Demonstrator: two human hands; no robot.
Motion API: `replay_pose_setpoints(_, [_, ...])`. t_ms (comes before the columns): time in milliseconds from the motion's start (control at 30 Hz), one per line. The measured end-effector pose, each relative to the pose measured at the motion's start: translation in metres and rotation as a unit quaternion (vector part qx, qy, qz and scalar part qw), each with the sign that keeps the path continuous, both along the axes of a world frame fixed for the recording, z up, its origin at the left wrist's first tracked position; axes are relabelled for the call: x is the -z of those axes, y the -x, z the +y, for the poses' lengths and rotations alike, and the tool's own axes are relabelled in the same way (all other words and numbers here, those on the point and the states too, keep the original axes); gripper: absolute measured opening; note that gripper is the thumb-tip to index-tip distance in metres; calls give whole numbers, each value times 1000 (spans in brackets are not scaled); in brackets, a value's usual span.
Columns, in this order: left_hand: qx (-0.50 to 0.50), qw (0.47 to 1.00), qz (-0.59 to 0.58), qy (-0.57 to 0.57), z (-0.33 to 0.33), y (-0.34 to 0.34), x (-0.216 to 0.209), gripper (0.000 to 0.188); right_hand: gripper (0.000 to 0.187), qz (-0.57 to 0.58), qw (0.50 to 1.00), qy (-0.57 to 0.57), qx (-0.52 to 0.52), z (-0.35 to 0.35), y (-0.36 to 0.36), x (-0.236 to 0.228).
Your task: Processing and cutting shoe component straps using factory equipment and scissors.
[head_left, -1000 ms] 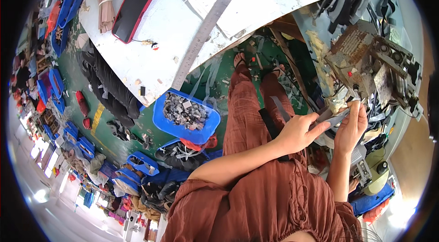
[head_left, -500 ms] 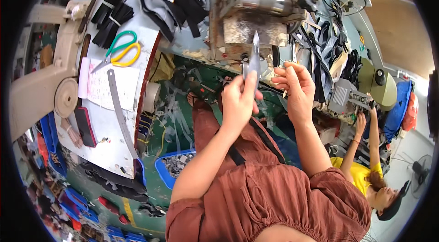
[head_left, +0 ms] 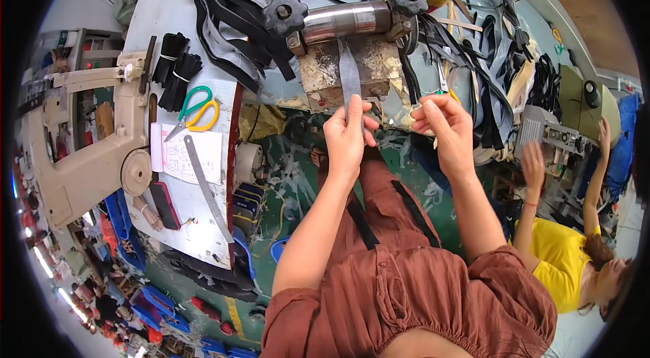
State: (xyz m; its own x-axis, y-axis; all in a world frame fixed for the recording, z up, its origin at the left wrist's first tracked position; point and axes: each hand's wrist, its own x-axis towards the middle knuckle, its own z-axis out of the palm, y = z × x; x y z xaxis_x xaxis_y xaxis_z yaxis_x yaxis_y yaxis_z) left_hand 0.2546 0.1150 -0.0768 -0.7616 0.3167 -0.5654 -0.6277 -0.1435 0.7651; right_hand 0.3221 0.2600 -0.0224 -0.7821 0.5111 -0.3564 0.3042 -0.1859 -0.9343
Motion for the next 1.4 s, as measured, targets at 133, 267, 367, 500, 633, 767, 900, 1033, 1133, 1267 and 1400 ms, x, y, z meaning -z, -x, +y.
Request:
replay_pose_setpoints(133, [-16, 1000, -2, 9, 6, 2, -9, 38, 19, 34, 999, -13, -40, 6, 20, -8])
replay_pose_setpoints(267, [-24, 1000, -1, 1, 0, -12, -8, 36, 17, 70, 995, -55, -46, 15, 38, -13])
replay_pose_setpoints(367, [-25, 1000, -4, 2, -2, -16, -9, 35, 17, 95, 988, -122, -20, 27, 65, -23])
replay_pose_setpoints(500, [-20, 999, -25, -11, -7, -34, -5, 35, 23, 157, 966, -204, 22, 58, 125, -21])
replay_pose_setpoints(633, [-9, 998, -49, -24, -11, -50, 1, 35, 39, 72, 954, -200, -212, 100, 191, 9])
replay_pose_setpoints(767, [-21, 999, -24, -22, -6, -43, 2, 36, 58, -76, 858, -252, -440, 99, 239, 29])
replay_pose_setpoints(900, [-40, 999, 12, -19, 10, -12, -1, 37, 72, -104, 738, -277, -607, 90, 269, 38])
replay_pose_setpoints(1033, [-83, 996, 31, -20, 22, 13, -10, 39, 57, -64, 693, -290, -657, 61, 273, 8])
replay_pose_setpoints(1133, [-93, 994, 39, 28, 28, 19, -11, 44, 36, 28, 846, -41, -532, 67, 280, 32])
replay_pose_setpoints(1267, [-75, 995, 48, 53, 22, 23, -8, 45, 28, 64, 913, -104, -388, 97, 277, -21])
replay_pose_setpoints(1400, [-10, 996, 43, 78, 12, 30, -8, 36, 29, -54, 846, -363, -388, 152, 246, -29])
